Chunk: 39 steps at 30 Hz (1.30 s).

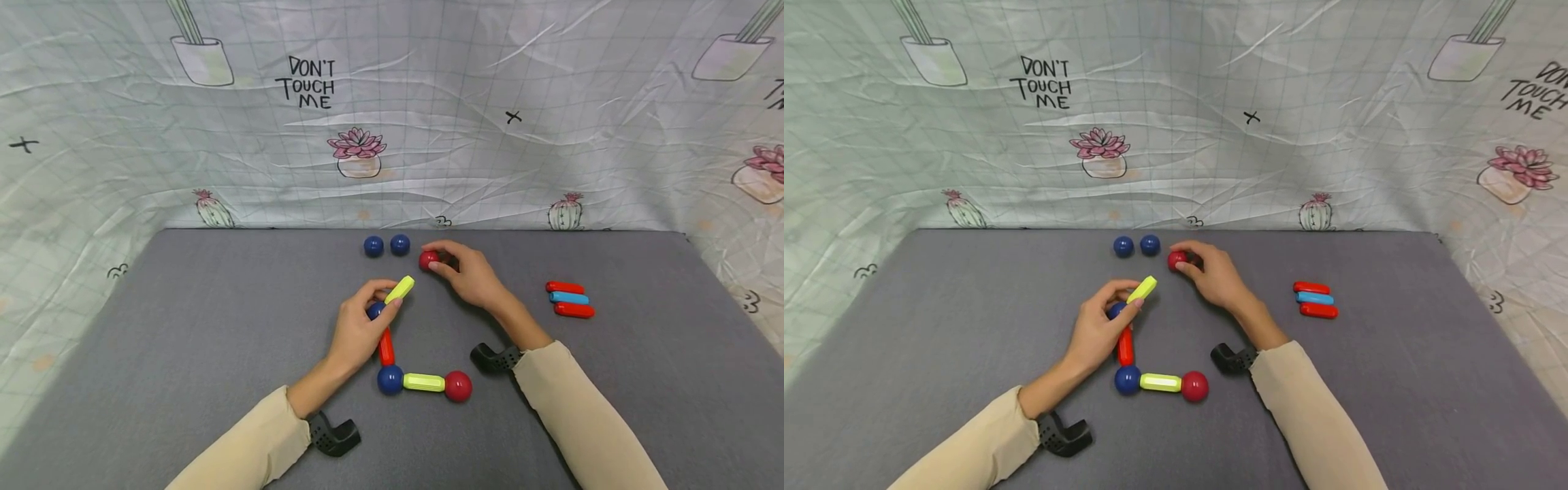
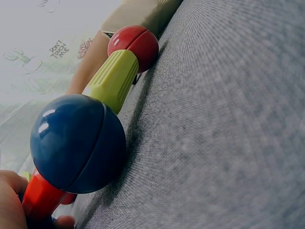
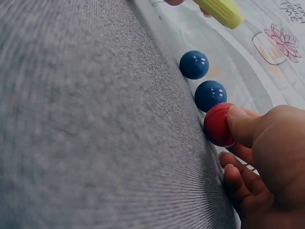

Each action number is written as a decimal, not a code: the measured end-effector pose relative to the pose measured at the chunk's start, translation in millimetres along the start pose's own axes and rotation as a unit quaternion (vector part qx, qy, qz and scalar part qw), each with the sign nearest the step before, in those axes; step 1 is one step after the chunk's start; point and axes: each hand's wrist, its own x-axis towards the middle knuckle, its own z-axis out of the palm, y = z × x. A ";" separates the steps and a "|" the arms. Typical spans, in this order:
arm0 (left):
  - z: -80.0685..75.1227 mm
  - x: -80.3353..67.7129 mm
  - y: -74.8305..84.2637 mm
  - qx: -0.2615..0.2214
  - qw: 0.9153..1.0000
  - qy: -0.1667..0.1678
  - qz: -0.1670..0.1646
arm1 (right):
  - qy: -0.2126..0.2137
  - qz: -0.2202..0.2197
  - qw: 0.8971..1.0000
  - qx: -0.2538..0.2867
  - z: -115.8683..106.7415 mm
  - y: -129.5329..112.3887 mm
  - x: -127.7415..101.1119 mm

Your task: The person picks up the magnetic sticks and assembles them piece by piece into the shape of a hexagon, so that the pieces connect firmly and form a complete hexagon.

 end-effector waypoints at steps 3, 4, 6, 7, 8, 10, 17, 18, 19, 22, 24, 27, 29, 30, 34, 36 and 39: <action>-0.6 -0.1 0.5 0.001 1.000 -0.001 -0.003 | 0.002 0.003 1.000 0.010 0.1 0.9 0.0; -0.6 0.0 0.5 0.000 1.000 -0.001 -0.003 | 0.002 0.005 1.000 0.014 -0.3 1.3 0.0; -0.3 0.2 0.2 0.001 1.000 -0.001 -0.002 | 0.004 0.012 0.999 0.029 -2.6 1.6 -0.3; -0.1 0.4 -0.1 0.001 1.000 -0.001 -0.002 | 0.005 0.015 0.999 0.038 -4.1 1.9 -0.6; 0.1 0.5 -0.3 0.002 1.000 -0.001 -0.001 | 0.006 0.018 0.999 0.048 -5.8 2.2 -0.8; 0.2 0.8 -0.5 0.002 1.000 -0.001 0.001 | 0.007 0.022 0.997 0.072 -9.6 2.1 -1.1; -0.3 0.8 -0.4 -0.002 1.000 0.000 0.005 | -0.004 0.028 0.988 0.149 -21.3 -5.1 -1.7; -0.4 0.7 -0.4 -0.002 1.000 0.000 0.005 | -0.007 0.028 0.988 0.153 -23.0 -6.7 -2.0; -0.5 0.6 -0.5 -0.003 1.000 -0.001 0.005 | -0.008 0.029 0.987 0.157 -24.9 -8.7 -2.3; -0.7 0.4 -0.7 -0.004 1.000 -0.002 0.002 | -0.012 0.028 0.986 0.166 -29.5 -14.8 -3.1; -0.8 0.2 -0.6 -0.004 1.000 -0.003 0.000 | -0.013 0.026 0.986 0.164 -31.7 -19.4 -4.1; -0.7 -0.1 -0.2 -0.003 1.000 -0.004 -0.002 | -0.016 0.021 0.988 0.153 -33.2 -25.3 -5.4; -0.7 -0.3 0.2 -0.002 1.000 -0.004 -0.002 | -0.019 0.018 0.989 0.145 -33.3 -28.4 -6.2; -0.8 -0.4 0.4 -0.002 1.000 -0.004 -0.001 | -0.021 0.015 0.989 0.143 -33.3 -29.8 -6.6; -0.6 -0.6 0.2 -0.001 1.000 -0.004 0.000 | -0.030 0.000 0.987 0.156 -32.9 -33.9 -7.6; -0.7 -0.6 0.2 -0.002 1.000 -0.004 0.002 | -0.036 -0.010 0.985 0.169 -32.6 -35.5 -8.0; -0.8 -0.5 -0.1 -0.003 1.000 -0.003 0.003 | -0.048 -0.021 0.983 0.178 -31.8 -37.2 -8.2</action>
